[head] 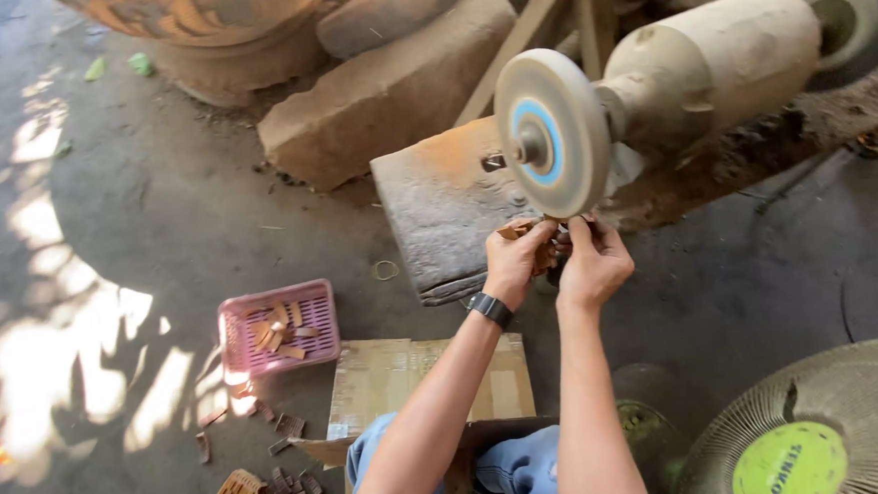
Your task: Use a bench grinder with a polishing wheel to smooth and polish small wooden slats.
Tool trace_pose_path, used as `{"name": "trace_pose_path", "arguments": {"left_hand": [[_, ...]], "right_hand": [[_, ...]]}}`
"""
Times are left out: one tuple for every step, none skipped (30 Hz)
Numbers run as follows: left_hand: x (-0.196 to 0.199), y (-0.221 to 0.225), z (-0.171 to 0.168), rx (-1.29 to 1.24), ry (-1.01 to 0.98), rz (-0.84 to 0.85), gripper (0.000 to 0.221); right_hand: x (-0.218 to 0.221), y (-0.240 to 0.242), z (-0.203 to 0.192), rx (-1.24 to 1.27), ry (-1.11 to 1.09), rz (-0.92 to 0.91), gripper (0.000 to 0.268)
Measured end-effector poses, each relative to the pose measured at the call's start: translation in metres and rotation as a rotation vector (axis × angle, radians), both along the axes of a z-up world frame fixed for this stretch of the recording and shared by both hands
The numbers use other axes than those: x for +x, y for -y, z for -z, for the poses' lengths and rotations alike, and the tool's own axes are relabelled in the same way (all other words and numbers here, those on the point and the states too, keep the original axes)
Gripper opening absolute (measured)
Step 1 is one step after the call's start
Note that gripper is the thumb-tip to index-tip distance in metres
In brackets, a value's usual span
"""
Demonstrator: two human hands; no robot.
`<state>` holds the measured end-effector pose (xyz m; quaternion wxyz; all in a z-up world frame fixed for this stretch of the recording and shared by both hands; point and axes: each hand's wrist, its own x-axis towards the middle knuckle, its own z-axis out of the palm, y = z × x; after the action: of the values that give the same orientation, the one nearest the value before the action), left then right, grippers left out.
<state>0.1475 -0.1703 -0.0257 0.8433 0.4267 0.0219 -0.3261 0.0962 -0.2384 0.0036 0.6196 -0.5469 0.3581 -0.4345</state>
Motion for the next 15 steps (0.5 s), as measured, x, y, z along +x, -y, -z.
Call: {"name": "trace_pose_path", "arguments": {"left_hand": [[0.0,0.002,0.001,-0.003,-0.003,0.013,0.013],[0.0,0.003,0.001,-0.006,0.003,0.009,0.012],[0.0,0.002,0.002,-0.007,0.009,0.0,0.012],[0.001,0.001,0.005,-0.009,0.007,0.007,0.012],[0.002,-0.002,0.009,0.014,0.038,-0.019,0.011],[0.003,-0.005,0.012,0.037,0.07,-0.046,0.011],[0.005,-0.01,0.012,0.037,0.071,-0.047,0.011],[0.007,-0.016,0.011,0.051,0.126,-0.08,0.01],[0.009,-0.022,0.011,0.066,0.183,-0.113,0.01],[0.011,-0.028,0.013,0.069,0.185,-0.114,0.01],[0.012,-0.034,0.016,0.129,0.286,-0.151,0.01],[0.013,-0.041,0.019,0.19,0.387,-0.188,0.01],[0.012,-0.049,0.007,0.192,0.388,-0.187,0.01],[0.011,-0.057,-0.004,0.285,0.5,-0.218,0.014],[0.01,-0.063,-0.015,0.374,0.611,-0.246,0.02]], "right_hand": [[0.0,-0.001,-0.002,-0.003,-0.003,0.013,0.013],[0.0,-0.002,-0.003,-0.06,-0.046,0.044,0.012],[0.002,-0.004,-0.005,-0.115,-0.089,0.069,0.012],[0.003,-0.006,-0.004,-0.117,-0.091,0.076,0.012],[0.005,-0.008,-0.003,-0.058,-0.059,0.054,0.013],[0.006,-0.01,-0.002,0.001,-0.027,0.031,0.014],[0.008,-0.011,0.003,0.002,-0.026,0.03,0.014],[0.01,-0.012,0.009,0.073,0.029,-0.036,0.015],[0.013,-0.014,0.015,0.147,0.086,-0.101,0.015],[0.014,-0.015,0.019,0.149,0.088,-0.103,0.015],[0.015,-0.016,0.024,0.234,0.109,-0.168,0.017],[0.016,-0.017,0.029,0.319,0.129,-0.232,0.018],[0.015,-0.016,0.037,0.322,0.131,-0.232,0.018],[0.015,-0.015,0.044,0.38,0.159,-0.323,0.017],[0.014,-0.012,0.051,0.434,0.186,-0.412,0.017]]}}
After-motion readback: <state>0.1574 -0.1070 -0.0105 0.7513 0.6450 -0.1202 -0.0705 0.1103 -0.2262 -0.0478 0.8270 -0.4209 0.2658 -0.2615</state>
